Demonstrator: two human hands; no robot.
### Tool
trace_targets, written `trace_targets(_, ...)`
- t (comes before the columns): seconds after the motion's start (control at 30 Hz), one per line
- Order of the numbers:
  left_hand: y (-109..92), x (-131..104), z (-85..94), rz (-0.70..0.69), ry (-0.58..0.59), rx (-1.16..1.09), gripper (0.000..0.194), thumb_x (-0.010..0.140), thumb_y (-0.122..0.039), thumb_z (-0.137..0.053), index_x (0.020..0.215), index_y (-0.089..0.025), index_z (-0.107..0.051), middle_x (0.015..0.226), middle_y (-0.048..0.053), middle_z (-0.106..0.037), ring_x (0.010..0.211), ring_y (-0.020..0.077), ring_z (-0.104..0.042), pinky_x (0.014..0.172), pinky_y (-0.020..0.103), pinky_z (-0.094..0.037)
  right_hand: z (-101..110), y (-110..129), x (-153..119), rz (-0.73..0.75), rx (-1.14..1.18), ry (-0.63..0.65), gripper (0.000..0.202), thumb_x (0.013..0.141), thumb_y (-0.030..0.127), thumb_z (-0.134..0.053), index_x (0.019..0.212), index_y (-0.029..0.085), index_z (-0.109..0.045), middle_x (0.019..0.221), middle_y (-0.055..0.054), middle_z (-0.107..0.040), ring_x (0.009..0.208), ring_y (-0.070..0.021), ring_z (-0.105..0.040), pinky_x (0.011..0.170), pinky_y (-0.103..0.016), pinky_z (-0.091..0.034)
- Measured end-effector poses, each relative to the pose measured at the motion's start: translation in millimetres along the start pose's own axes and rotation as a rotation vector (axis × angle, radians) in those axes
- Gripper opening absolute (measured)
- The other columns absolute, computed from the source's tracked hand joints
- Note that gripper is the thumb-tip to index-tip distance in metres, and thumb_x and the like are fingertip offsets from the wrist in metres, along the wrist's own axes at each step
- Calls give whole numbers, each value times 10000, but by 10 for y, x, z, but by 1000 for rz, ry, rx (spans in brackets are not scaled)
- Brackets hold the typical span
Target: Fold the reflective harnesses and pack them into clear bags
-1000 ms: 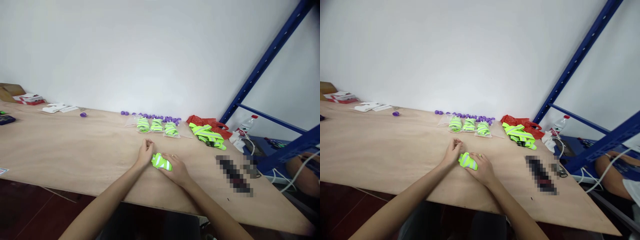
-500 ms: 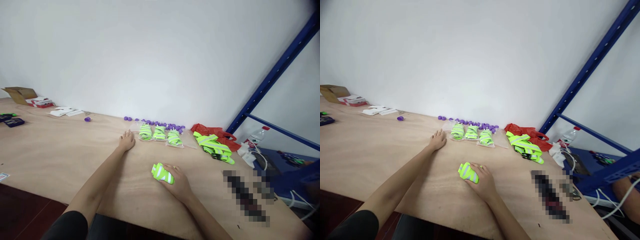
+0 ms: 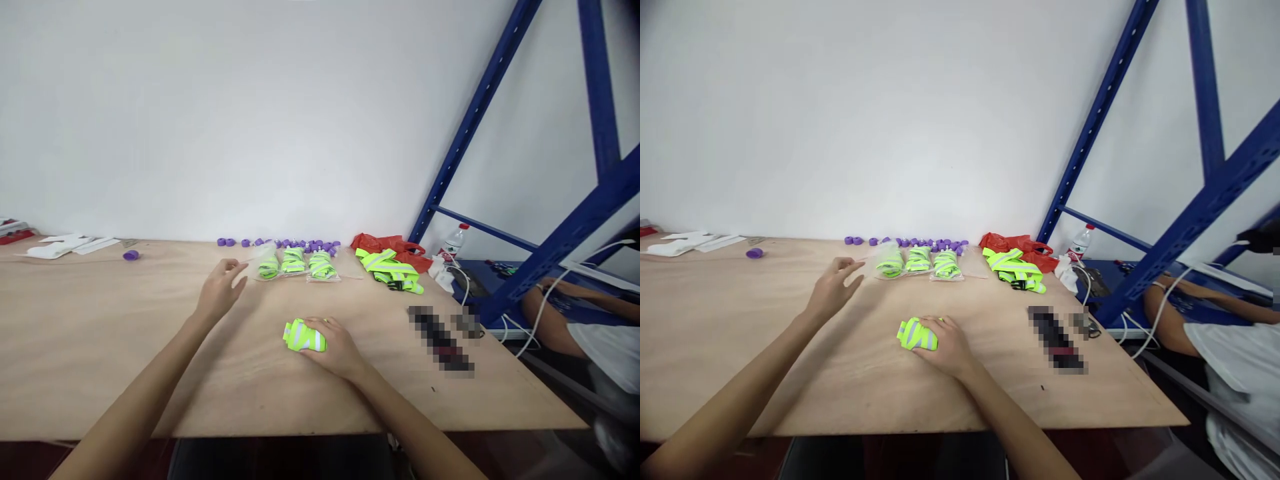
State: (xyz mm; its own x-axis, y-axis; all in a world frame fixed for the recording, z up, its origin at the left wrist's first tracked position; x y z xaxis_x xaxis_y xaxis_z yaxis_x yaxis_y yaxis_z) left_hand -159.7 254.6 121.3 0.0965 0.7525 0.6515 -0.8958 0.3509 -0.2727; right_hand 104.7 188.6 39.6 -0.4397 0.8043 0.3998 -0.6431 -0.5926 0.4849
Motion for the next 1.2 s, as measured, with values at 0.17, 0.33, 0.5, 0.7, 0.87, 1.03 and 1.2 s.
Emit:
trace_targets(0.17, -821, -413, -204, -170, 274, 98, 310, 893, -247, -569, 1199, -241, -622, 1239, 126, -567, 1050, 287, -579, 945, 423, -468, 116, 149, -281, 7, 139, 49, 532, 766, 345, -789, 1269, 274, -633, 1257, -54, -693, 1117, -255, -640, 971, -401, -507)
trace_targets(0.33, -1445, -831, -499, -253, 475, -51, 346, 871, -124, -559, 1188, -254, -615, 1227, 106, -575, 1093, 267, -557, 960, 392, -456, 356, 427, -539, 45, 310, 7, 617, 755, 409, -804, 1322, 274, -600, 1303, -88, -661, 1178, -285, -624, 991, -417, -511)
trace_targets(0.5, -1707, -1089, -593, -267, 495, -379, 504, 871, -82, -493, 1349, -241, -519, 1246, 105, -542, 1047, 222, -597, 870, 319, -511, 468, 273, -642, -20, 248, -80, 601, 776, 403, -773, 1336, 277, -596, 1307, -91, -658, 1189, -295, -618, 1002, -448, -506)
trace_targets(0.7, -1943, -1208, -456, -390, 381, -515, 496, 894, -25, -405, 1359, -183, -474, 1230, 134, -577, 1117, 238, -570, 942, 362, -501, 435, -185, -801, -239, 102, -166, 535, 789, 388, -739, 1294, 275, -602, 1266, -66, -679, 1145, -290, -644, 954, -443, -541)
trace_targets(0.87, -2004, -1166, -453, -306, 348, -561, 357, 955, -106, -422, 1293, -195, -495, 1181, 110, -626, 1081, 235, -592, 929, 371, -508, 484, -120, -787, -199, -76, -245, 741, 812, 416, -727, 1475, 264, -433, 1296, -87, -665, 1147, -303, -642, 923, -450, -558)
trace_targets(1.03, -2113, -1179, -405, -357, 328, -603, 340, 953, -91, -414, 1256, -185, -534, 1226, 120, -622, 1119, 232, -579, 961, 372, -491, 571, 24, -708, -69, -158, -339, 628, 862, 411, -693, 1439, 252, -503, 1261, -100, -675, 1108, -292, -649, 915, -435, -560)
trace_targets(1.2, -2062, -1265, -241, -274, 226, -742, 210, 942, -153, -508, 1128, -184, -600, 1112, 113, -649, 1045, 228, -598, 920, 367, -490, 683, 77, -683, -11, -105, -412, 441, 871, 357, -689, 1298, 263, -637, 1210, -90, -687, 1091, -273, -649, 928, -427, -557)
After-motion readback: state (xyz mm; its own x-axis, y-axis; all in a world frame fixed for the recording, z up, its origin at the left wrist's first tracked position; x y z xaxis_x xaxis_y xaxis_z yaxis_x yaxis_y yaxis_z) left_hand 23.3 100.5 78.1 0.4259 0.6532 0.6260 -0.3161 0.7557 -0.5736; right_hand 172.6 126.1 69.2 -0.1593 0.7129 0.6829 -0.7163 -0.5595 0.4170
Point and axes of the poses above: each hand's wrist, its own x-axis towards the middle knuckle, its own z-axis out of the back of the hand, y = z × x, the point moved 10 cm from there along x, towards the middle knuckle
